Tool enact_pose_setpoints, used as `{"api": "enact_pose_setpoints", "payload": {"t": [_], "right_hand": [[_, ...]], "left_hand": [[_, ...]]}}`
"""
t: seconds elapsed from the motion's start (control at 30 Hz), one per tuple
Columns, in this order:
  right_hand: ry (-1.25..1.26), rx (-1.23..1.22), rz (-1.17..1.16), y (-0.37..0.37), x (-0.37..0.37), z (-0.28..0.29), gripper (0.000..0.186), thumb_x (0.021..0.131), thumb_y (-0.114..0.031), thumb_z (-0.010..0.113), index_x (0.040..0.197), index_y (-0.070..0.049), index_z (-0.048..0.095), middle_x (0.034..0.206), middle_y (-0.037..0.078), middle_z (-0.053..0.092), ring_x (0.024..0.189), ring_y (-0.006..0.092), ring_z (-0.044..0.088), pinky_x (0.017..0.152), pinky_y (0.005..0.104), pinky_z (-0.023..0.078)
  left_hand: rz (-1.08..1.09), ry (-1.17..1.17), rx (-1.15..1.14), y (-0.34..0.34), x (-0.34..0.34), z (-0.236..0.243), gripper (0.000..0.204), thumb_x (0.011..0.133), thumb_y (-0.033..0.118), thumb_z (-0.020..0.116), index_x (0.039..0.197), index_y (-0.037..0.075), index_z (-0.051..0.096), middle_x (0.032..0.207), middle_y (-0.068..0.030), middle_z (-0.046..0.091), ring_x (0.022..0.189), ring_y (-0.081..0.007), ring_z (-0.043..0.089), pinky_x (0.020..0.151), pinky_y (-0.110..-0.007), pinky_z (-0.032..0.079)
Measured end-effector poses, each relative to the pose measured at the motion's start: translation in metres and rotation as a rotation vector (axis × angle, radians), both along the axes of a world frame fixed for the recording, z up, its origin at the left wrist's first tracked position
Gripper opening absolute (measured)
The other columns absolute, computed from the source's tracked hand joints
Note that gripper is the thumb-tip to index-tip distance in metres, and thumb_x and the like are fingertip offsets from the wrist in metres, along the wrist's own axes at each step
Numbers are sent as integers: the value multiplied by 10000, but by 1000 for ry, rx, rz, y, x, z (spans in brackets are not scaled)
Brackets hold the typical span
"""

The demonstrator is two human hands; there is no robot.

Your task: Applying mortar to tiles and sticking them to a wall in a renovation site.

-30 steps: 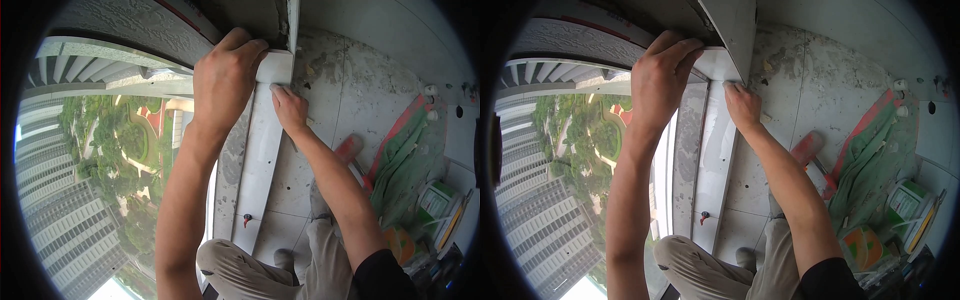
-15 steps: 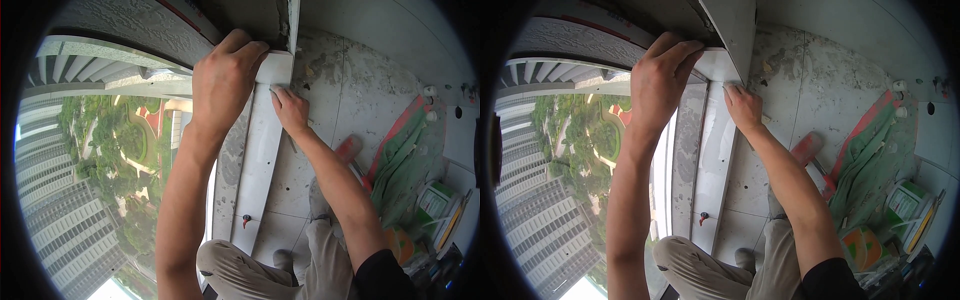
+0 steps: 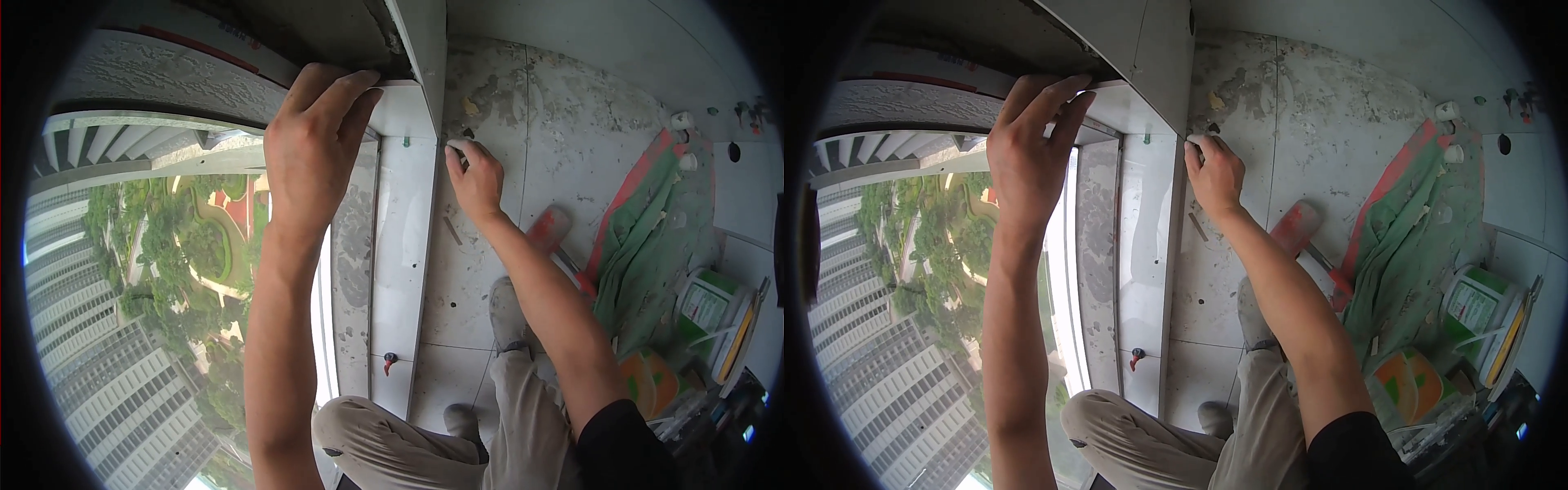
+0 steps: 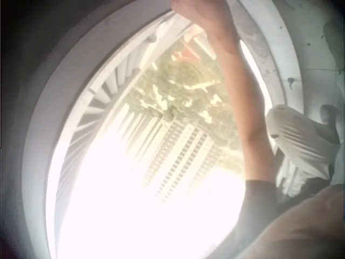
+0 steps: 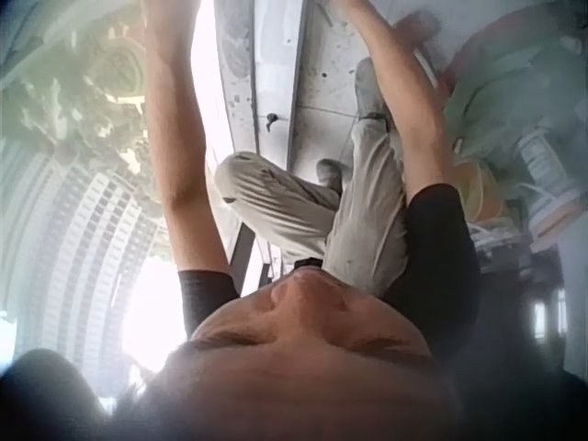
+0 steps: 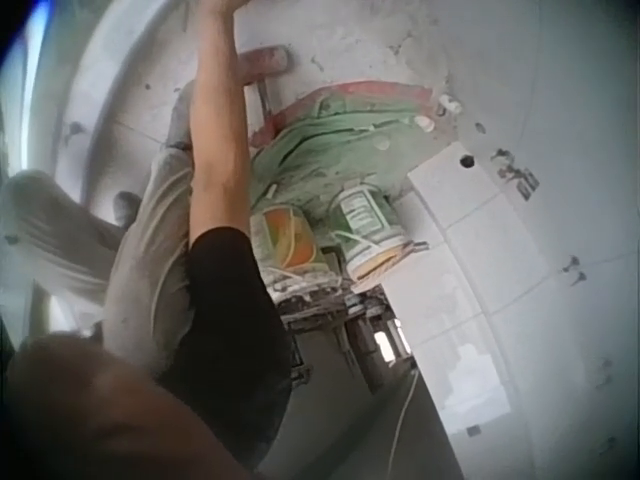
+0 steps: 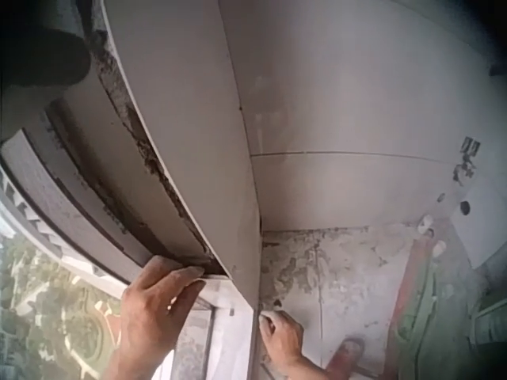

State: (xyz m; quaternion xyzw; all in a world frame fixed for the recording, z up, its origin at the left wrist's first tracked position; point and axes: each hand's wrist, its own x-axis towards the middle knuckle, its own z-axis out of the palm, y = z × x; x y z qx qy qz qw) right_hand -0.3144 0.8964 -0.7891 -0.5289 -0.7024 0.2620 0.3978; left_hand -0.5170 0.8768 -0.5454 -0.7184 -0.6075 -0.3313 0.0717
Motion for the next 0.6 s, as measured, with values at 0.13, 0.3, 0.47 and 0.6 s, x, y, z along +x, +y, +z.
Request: {"api": "enact_pose_setpoints", "payload": {"t": [0.13, 0.3, 0.47, 0.6], "right_hand": [[2, -55, -28, 3, -3, 1, 165, 1057, -171, 815, 1162, -44, 813, 1075, 192, 834, 953, 422, 800, 826, 480, 627], [28, -19, -23, -1, -6, 4, 144, 1062, -214, 804, 1134, -90, 816, 1044, 146, 834, 937, 395, 797, 816, 481, 625], [56, -23, 46, 14, -8, 7, 163, 1060, -228, 829, 1129, -80, 828, 1072, 142, 845, 963, 410, 795, 828, 476, 619], [-40, 23, 105, 27, -4, 10, 152, 1047, -243, 837, 1087, -97, 822, 1045, 104, 841, 936, 366, 798, 798, 459, 619]], "left_hand": [[22, -67, -5, -8, 5, -1, 208, 990, 63, 888, 1193, 80, 848, 1072, -85, 764, 831, -260, 770, 719, -396, 604], [99, -252, -81, -40, 12, -21, 150, 1002, 40, 889, 1139, 47, 829, 1040, -99, 778, 807, -221, 767, 716, -359, 610], [133, -266, -241, -67, 19, -43, 143, 1016, 61, 897, 1133, 8, 834, 1026, -96, 813, 847, -192, 788, 757, -328, 631], [145, -288, -298, -84, 20, -53, 154, 1014, 51, 900, 1146, -2, 841, 1016, -104, 818, 855, -192, 789, 765, -318, 633]]}}
